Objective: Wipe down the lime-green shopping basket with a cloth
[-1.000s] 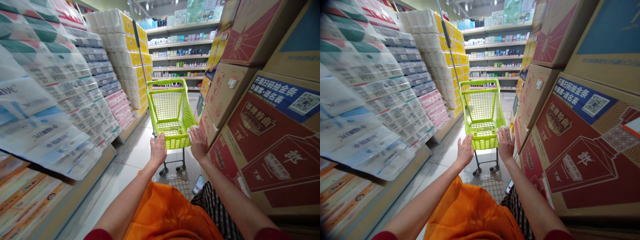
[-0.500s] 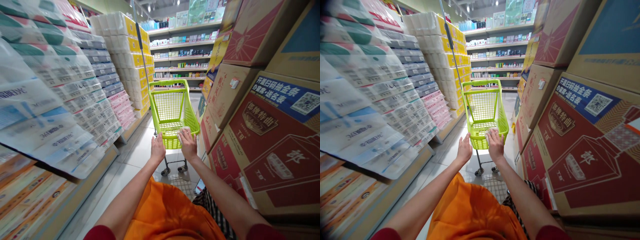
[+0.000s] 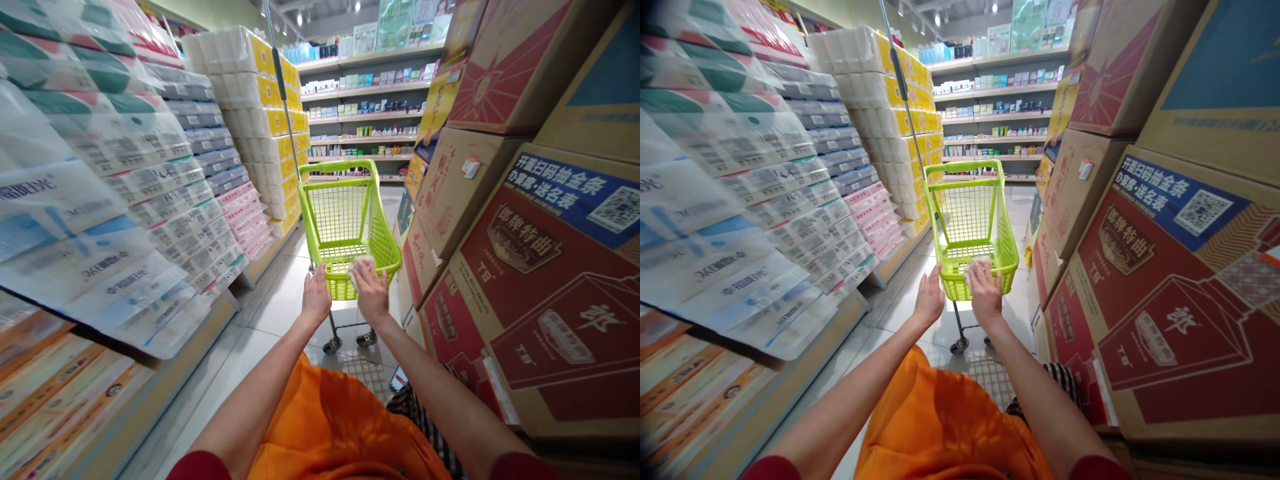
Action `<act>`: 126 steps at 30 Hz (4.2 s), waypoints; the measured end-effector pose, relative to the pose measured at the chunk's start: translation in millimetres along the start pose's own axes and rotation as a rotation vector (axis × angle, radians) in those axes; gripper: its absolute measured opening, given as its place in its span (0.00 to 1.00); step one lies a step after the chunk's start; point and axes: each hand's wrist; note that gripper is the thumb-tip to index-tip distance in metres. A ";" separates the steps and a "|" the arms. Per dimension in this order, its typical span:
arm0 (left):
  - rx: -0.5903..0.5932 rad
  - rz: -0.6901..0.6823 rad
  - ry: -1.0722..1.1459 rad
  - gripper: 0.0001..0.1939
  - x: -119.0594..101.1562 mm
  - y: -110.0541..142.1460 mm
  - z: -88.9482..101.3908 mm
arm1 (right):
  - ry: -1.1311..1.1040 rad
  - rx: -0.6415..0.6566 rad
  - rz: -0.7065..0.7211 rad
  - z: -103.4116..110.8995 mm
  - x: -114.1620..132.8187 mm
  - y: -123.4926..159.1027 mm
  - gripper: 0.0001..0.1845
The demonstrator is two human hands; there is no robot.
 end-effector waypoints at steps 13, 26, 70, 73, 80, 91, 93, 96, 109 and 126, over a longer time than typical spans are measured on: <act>0.211 -0.089 -0.221 0.30 -12.9 3.4 -3.4 | 0.053 0.007 -0.046 2.8 -30.6 4.1 0.20; 0.260 -0.085 -0.279 0.29 -19.7 9.1 -4.2 | 0.015 0.039 0.061 5.0 -24.6 3.5 0.19; 0.265 -0.036 -0.289 0.34 -20.9 12.5 -5.4 | -0.030 0.041 0.042 4.4 -18.3 8.0 0.20; 0.258 -0.027 -0.308 0.33 -18.6 10.7 -1.8 | -0.039 0.074 0.072 5.7 -14.8 7.0 0.21; 0.281 -0.042 -0.308 0.29 -9.1 -6.4 10.0 | 0.024 0.042 -0.222 2.5 -60.3 -5.8 0.21; 0.344 -0.031 -0.317 0.18 -42.0 -32.8 6.0 | -0.075 0.037 -0.099 -34.5 -103.5 -21.9 0.20; 0.359 -0.061 -0.285 0.20 -52.6 -30.3 -3.8 | -0.077 0.045 -0.119 -35.5 -121.0 -29.5 0.20; 0.422 -0.147 -0.238 0.26 -57.2 -34.0 -12.7 | -0.069 0.086 -0.123 -28.2 -132.9 -33.2 0.19; 0.456 -0.187 -0.263 0.33 -47.0 -62.7 -16.2 | 0.016 0.053 -0.218 14.1 -74.1 3.5 0.22; 0.402 -0.024 -0.381 0.36 -18.3 -77.9 30.7 | 0.004 0.080 -0.386 -5.6 -79.4 -36.6 0.26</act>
Point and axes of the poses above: each hand's wrist, its own y-axis away from the middle knuckle, its own z-axis out of the back of the hand, x = y × z, and after that the axes turned 13 degrees about y, right-handed
